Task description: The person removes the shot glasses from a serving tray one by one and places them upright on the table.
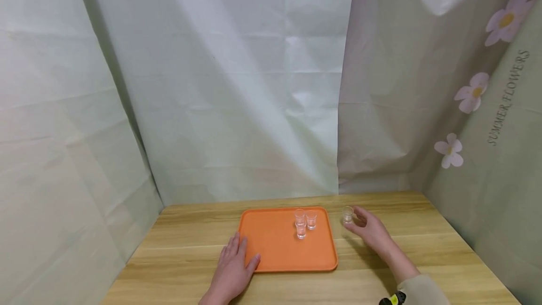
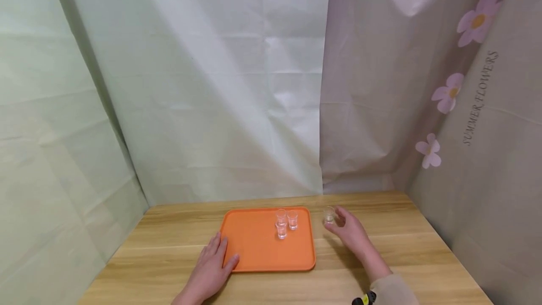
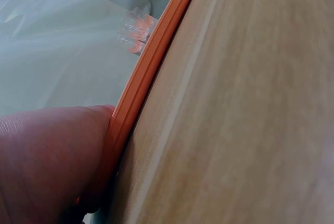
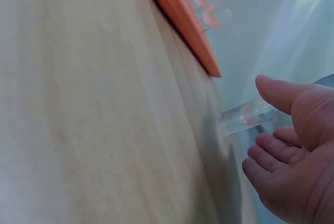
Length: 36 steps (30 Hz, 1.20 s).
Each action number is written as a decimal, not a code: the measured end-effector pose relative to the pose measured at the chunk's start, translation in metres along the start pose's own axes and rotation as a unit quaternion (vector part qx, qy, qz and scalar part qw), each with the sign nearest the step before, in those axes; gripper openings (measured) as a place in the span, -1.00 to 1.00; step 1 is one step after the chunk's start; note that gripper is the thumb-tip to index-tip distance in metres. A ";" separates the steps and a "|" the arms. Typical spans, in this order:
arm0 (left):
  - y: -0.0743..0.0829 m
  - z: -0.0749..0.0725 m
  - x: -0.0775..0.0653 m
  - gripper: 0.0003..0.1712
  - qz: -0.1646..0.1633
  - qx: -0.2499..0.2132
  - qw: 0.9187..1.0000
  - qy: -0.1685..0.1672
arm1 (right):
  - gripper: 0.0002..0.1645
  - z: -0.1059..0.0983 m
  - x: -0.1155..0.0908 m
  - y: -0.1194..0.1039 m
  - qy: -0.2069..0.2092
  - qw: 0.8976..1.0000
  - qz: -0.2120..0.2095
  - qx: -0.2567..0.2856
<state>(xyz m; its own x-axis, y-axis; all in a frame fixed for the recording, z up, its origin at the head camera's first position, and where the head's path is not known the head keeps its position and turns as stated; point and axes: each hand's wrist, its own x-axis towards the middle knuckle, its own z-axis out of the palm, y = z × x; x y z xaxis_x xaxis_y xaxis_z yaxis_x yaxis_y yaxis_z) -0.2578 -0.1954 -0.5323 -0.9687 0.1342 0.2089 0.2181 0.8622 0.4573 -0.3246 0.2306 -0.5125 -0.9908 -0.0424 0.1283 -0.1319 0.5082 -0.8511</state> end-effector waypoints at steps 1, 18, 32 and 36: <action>0.000 0.000 0.001 -0.13 0.001 0.003 1.000 0.000 | -0.04 -0.001 -0.002 -0.001 0.000 1.000 0.001 -0.003; 0.000 -0.002 0.003 -0.11 -0.008 0.004 1.000 -0.010 | -0.03 -0.008 -0.028 -0.052 0.002 0.998 -0.068 0.008; -0.001 -0.001 0.001 -0.11 0.000 0.013 1.000 0.000 | -0.14 0.042 -0.022 -0.065 -0.050 0.994 -0.083 0.050; 0.000 0.000 0.001 -0.11 0.000 0.010 1.000 -0.001 | -0.16 0.054 -0.015 -0.061 -0.046 0.994 -0.081 0.050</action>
<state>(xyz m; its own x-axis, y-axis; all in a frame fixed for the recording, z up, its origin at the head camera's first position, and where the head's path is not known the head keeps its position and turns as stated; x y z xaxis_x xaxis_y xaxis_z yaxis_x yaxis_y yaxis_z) -0.2592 -0.1953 -0.5318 -0.9689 0.1346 0.2075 0.2154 0.8714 0.4408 -0.3029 0.1539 -0.4902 -0.9539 -0.1987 0.2250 -0.2886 0.4010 -0.8695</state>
